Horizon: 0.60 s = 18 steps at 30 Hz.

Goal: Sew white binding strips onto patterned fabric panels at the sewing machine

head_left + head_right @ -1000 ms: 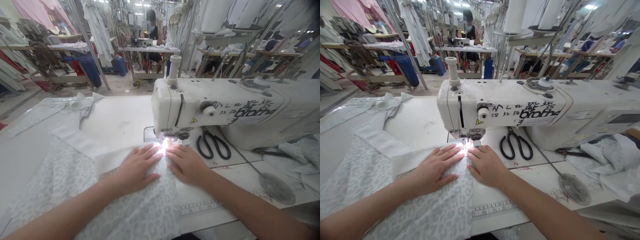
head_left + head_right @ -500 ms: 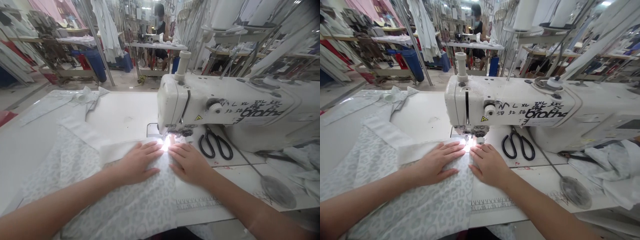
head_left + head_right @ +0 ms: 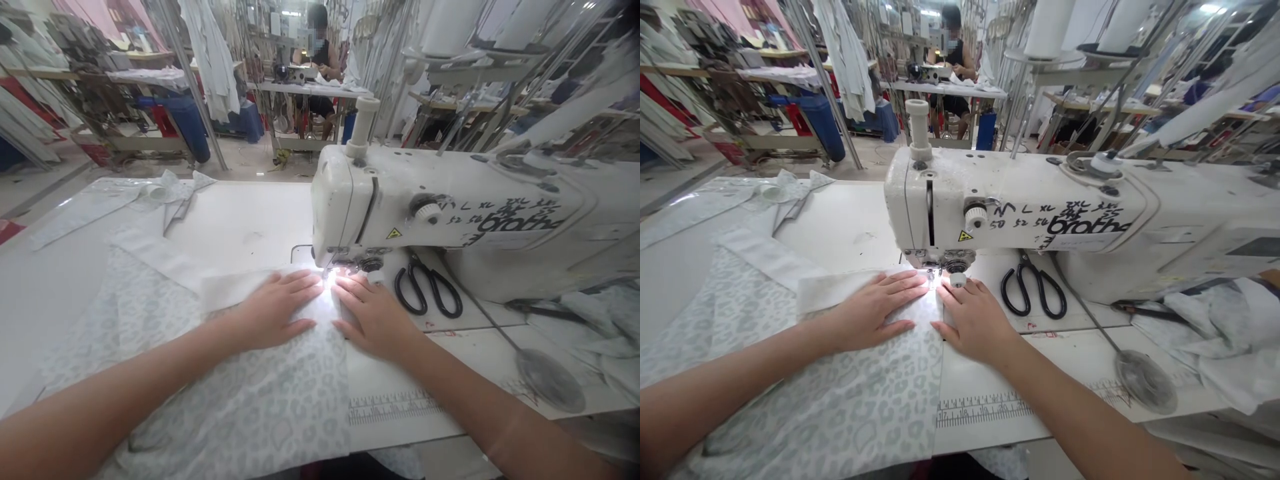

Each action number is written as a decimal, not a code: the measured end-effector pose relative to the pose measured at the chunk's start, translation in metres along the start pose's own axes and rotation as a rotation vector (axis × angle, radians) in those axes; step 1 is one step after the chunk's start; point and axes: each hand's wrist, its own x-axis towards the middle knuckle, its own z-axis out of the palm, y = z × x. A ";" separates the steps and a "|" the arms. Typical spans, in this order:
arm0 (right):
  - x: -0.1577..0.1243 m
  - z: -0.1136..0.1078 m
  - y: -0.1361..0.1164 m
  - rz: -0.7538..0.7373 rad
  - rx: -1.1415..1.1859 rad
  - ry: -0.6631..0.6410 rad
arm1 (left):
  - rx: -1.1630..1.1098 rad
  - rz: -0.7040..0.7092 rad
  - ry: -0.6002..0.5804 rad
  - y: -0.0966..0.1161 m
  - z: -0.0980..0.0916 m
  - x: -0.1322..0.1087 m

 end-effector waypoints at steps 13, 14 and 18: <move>-0.003 -0.003 0.011 0.026 0.002 0.079 | 0.012 -0.019 -0.004 -0.006 -0.004 0.007; -0.003 -0.003 0.011 0.026 0.000 0.089 | 0.011 -0.024 -0.004 -0.006 -0.004 0.008; 0.000 -0.002 0.012 0.021 -0.019 0.127 | 0.007 -0.030 -0.003 -0.006 -0.006 0.009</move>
